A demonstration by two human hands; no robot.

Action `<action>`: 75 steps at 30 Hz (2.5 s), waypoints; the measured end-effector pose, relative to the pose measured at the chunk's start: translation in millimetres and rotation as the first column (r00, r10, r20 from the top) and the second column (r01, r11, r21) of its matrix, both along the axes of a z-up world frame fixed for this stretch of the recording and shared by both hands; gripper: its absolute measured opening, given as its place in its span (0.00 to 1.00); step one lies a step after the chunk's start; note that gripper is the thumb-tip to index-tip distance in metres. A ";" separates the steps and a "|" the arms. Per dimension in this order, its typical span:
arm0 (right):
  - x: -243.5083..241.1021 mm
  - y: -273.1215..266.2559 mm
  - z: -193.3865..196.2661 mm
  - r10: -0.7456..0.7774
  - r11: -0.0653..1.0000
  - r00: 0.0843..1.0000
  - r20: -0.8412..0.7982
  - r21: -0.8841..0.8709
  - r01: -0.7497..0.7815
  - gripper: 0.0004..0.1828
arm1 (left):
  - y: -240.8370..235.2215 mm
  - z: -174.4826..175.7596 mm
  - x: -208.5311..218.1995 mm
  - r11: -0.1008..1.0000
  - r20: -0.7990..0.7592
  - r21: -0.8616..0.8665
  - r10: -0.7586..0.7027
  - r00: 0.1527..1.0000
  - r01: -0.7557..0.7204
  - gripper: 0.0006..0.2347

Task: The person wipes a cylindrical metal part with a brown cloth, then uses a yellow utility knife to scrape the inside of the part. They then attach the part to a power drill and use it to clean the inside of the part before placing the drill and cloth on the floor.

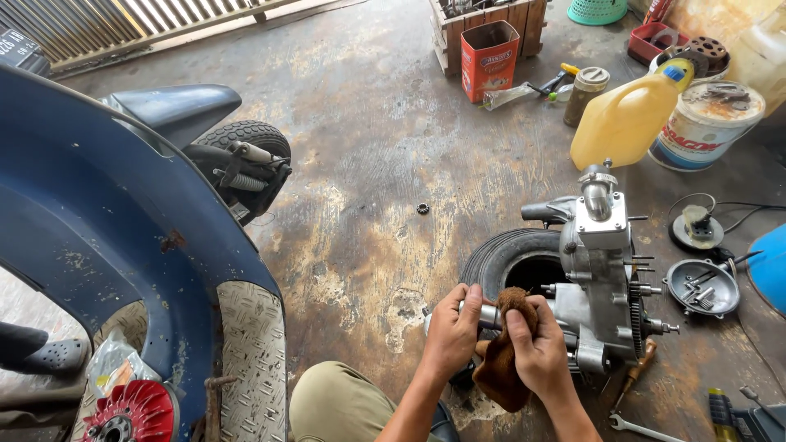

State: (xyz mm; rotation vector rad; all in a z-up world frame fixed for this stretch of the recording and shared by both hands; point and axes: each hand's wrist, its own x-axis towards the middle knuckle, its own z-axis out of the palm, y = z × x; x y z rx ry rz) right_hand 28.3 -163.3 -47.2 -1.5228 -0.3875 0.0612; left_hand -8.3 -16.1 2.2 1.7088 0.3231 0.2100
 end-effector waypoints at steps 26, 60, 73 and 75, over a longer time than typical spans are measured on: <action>16.9 -13.5 -26.8 0.095 0.987 0.994 0.052 0.127 -0.101 0.14 | -3.4 1.1 3.2 0.991 0.120 0.011 -0.132 0.984 0.131 0.15; 5.5 6.5 -13.4 0.053 0.998 0.998 -0.030 -0.016 -0.053 0.17 | 15.2 13.4 -7.7 0.949 0.241 -0.238 -0.150 0.959 0.208 0.22; 15.4 2.0 -9.5 0.087 0.991 0.991 -0.102 0.114 -0.075 0.16 | 0.0 26.1 -6.2 0.973 0.261 0.119 -0.223 0.939 0.197 0.25; 16.0 1.5 -12.6 0.141 0.972 0.974 -0.179 0.211 -0.102 0.19 | -2.0 32.8 -5.6 0.976 0.246 0.082 -0.218 0.945 0.204 0.25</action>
